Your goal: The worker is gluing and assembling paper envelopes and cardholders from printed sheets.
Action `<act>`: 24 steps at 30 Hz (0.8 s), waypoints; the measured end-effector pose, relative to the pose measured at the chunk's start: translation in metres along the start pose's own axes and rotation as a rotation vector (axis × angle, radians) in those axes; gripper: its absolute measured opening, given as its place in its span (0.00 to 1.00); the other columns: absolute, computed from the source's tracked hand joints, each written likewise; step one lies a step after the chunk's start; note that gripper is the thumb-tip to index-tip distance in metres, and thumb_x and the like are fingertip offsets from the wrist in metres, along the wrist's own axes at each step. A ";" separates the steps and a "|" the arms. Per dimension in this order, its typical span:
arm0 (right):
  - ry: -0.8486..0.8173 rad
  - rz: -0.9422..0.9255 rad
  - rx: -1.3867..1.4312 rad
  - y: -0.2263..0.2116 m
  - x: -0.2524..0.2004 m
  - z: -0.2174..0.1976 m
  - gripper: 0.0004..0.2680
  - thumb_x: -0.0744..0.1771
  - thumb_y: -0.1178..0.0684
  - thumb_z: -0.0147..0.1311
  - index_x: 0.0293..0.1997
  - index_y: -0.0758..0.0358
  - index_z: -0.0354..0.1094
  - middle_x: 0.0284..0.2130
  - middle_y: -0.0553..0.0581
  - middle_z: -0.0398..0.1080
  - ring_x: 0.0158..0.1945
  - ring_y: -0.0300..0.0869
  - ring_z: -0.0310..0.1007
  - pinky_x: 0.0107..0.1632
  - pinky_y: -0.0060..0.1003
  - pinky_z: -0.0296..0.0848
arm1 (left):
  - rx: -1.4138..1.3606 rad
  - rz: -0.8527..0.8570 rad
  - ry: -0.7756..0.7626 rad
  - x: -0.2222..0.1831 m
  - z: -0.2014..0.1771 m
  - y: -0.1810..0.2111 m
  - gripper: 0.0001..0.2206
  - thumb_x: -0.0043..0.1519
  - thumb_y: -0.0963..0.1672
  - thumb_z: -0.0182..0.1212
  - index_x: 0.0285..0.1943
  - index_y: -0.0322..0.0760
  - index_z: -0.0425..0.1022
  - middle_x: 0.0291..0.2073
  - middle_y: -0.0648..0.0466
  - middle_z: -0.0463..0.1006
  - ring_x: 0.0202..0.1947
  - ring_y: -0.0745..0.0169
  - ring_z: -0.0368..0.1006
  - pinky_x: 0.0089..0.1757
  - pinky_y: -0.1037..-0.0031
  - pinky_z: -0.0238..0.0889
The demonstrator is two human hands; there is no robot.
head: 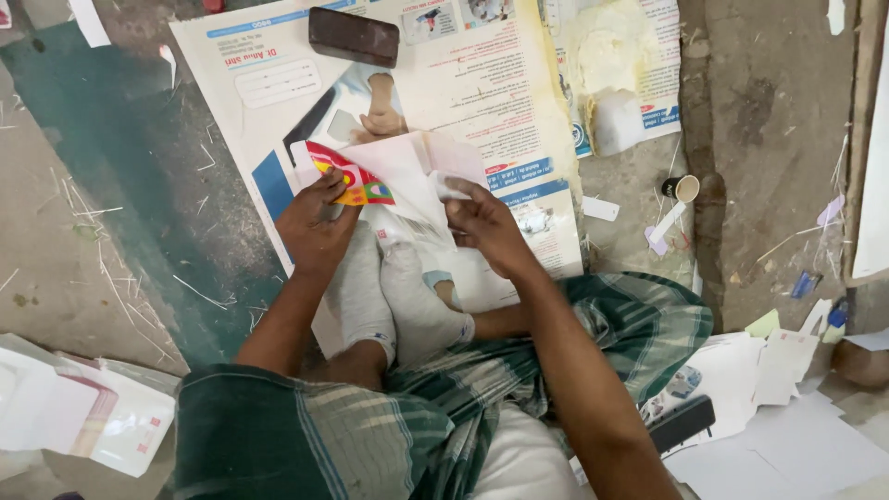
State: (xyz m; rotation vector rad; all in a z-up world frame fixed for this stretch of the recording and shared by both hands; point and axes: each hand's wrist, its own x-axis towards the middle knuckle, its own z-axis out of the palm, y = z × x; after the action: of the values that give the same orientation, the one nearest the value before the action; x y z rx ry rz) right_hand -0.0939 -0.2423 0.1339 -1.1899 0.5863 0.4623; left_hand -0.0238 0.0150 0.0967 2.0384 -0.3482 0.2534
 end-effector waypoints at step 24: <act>0.158 -0.197 -0.597 0.018 -0.002 0.005 0.10 0.69 0.52 0.61 0.55 0.57 0.74 0.36 0.54 0.75 0.38 0.34 0.72 0.43 0.32 0.74 | -0.030 -0.059 0.035 -0.010 -0.003 -0.001 0.13 0.55 0.38 0.78 0.45 0.26 0.81 0.48 0.41 0.83 0.52 0.50 0.82 0.55 0.66 0.75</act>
State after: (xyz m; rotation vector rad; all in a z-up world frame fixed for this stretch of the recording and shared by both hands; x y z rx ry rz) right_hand -0.1058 -0.2317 0.1234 -1.8490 0.4697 0.3865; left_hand -0.0329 0.0195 0.0939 2.0095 -0.2678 0.2456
